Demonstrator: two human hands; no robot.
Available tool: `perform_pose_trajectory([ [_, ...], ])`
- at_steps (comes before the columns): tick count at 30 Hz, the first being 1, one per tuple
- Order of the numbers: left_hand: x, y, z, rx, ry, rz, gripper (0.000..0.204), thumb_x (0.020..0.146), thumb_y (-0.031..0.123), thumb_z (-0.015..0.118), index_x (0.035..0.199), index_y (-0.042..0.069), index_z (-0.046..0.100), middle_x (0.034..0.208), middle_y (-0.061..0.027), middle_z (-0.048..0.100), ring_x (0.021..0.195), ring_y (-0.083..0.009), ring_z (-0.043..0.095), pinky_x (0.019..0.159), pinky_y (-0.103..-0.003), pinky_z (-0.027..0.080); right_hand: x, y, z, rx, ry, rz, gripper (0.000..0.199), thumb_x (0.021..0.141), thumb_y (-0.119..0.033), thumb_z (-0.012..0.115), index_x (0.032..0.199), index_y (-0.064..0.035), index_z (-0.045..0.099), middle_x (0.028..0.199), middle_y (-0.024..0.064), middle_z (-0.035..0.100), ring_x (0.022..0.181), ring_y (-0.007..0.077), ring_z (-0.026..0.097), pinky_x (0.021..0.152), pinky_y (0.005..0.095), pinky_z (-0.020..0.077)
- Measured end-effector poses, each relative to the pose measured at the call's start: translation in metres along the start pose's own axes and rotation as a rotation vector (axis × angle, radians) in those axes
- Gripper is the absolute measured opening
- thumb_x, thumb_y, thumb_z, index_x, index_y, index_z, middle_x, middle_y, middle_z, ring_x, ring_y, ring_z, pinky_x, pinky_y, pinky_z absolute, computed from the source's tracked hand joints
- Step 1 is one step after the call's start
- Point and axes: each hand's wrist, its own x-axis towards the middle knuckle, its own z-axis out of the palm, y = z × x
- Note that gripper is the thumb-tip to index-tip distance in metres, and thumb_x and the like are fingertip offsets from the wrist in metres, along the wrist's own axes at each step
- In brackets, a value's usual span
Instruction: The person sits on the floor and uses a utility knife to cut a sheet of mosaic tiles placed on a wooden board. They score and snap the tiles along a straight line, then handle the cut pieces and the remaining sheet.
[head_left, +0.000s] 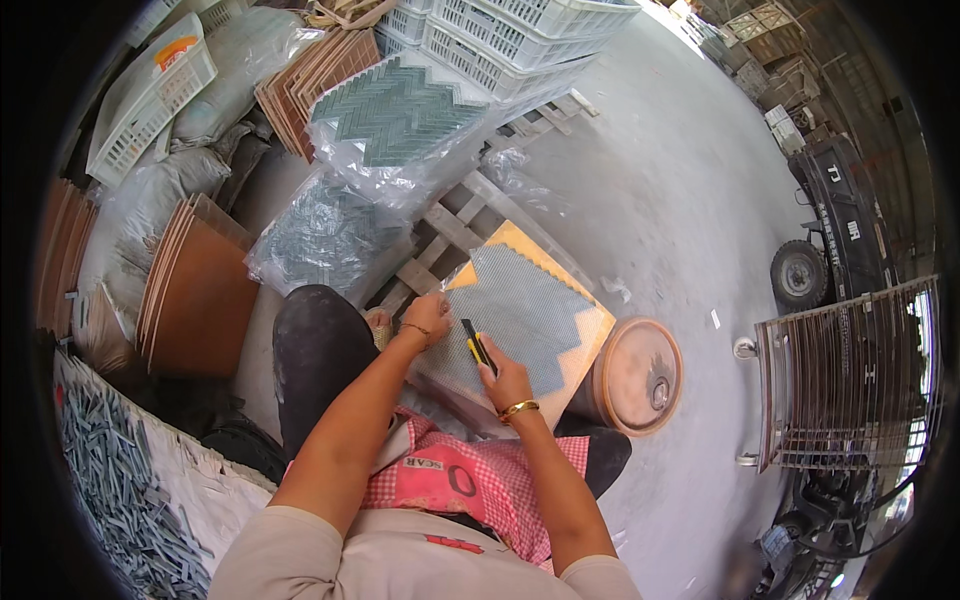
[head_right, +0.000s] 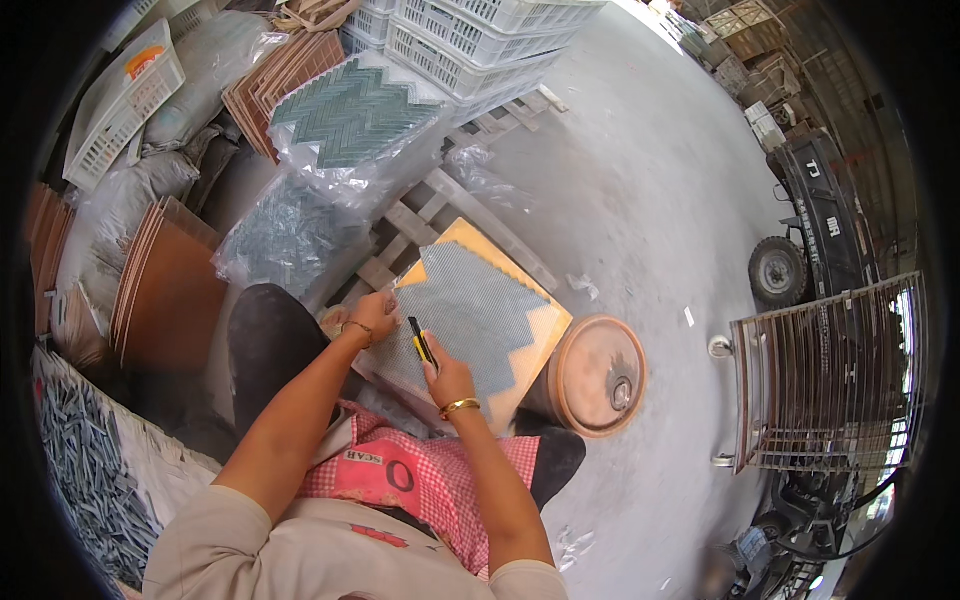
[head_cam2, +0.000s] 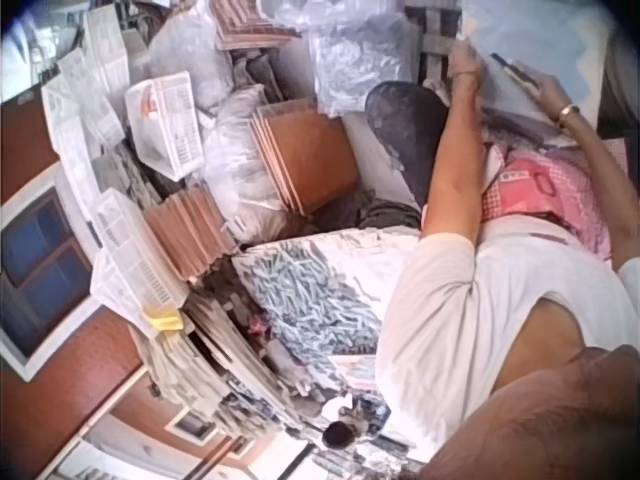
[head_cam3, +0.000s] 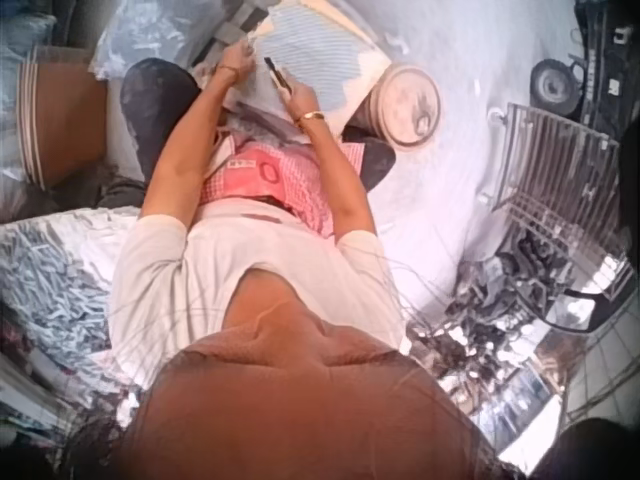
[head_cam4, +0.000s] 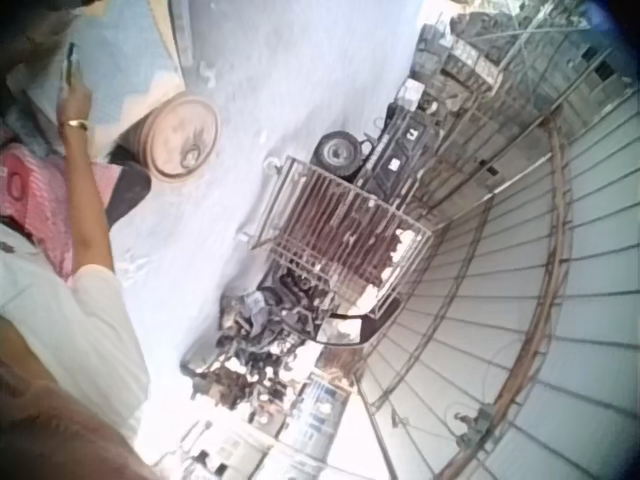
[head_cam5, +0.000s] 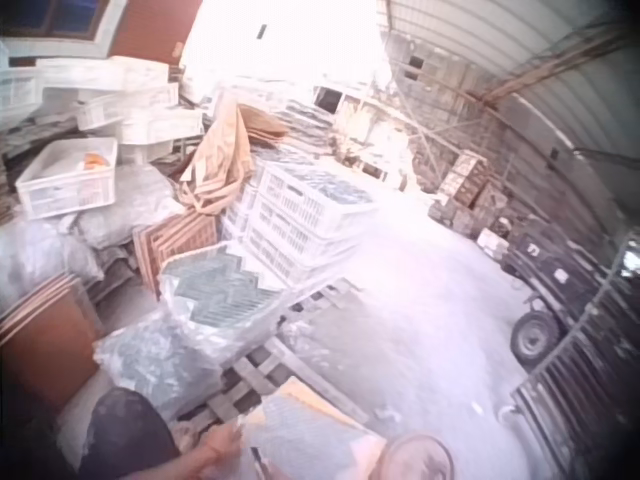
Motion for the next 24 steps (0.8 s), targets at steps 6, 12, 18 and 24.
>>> perform_pose_trajectory([
  [6,0.004,-0.027,0.010,-0.121,-0.069,0.063,0.004,0.064,0.001,0.057,0.067,0.002,0.055,0.062,-0.0081,0.057,0.061,-0.0180,0.055,0.057,-0.028,0.042,0.005,0.008,0.014,0.019,-0.004,-0.031,0.048,0.074,-0.015,0.055,0.120,-0.0193,0.043,0.100,0.0151,0.057,0.064,0.0279,0.060,0.065,0.0317,0.0474],
  [12,-0.001,-0.025,0.007,-0.169,-0.042,0.127,0.005,0.061,0.004,0.057,0.066,0.004,0.057,0.063,-0.0103,0.056,0.061,-0.0231,0.055,0.058,-0.029,0.042,0.010,0.001,0.023,-0.036,0.013,-0.022,0.048,0.075,-0.015,0.054,0.121,-0.0194,0.042,0.079,0.0141,0.061,0.056,0.0254,0.059,0.060,0.0322,0.0475],
  [18,0.001,-0.031,0.006,-0.283,-0.035,0.104,0.008,0.061,0.006,0.060,0.069,0.004,0.058,0.065,-0.0083,0.057,0.061,-0.0179,0.055,0.059,-0.027,0.043,0.005,-0.008,0.037,0.159,0.011,0.068,0.046,0.077,-0.013,0.050,0.122,-0.0154,0.041,0.058,0.0114,0.057,0.045,0.0183,0.056,0.049,0.0296,0.0464],
  [24,0.005,-0.023,0.000,-0.138,-0.049,0.054,0.010,0.063,0.006,0.062,0.072,0.003,0.059,0.063,-0.0060,0.057,0.058,-0.0136,0.053,0.056,-0.026,0.041,0.010,-0.019,0.045,0.313,0.028,0.198,0.046,0.079,-0.010,0.047,0.124,-0.0122,0.038,0.056,0.0097,0.056,0.041,0.0141,0.054,0.045,0.0273,0.0455],
])
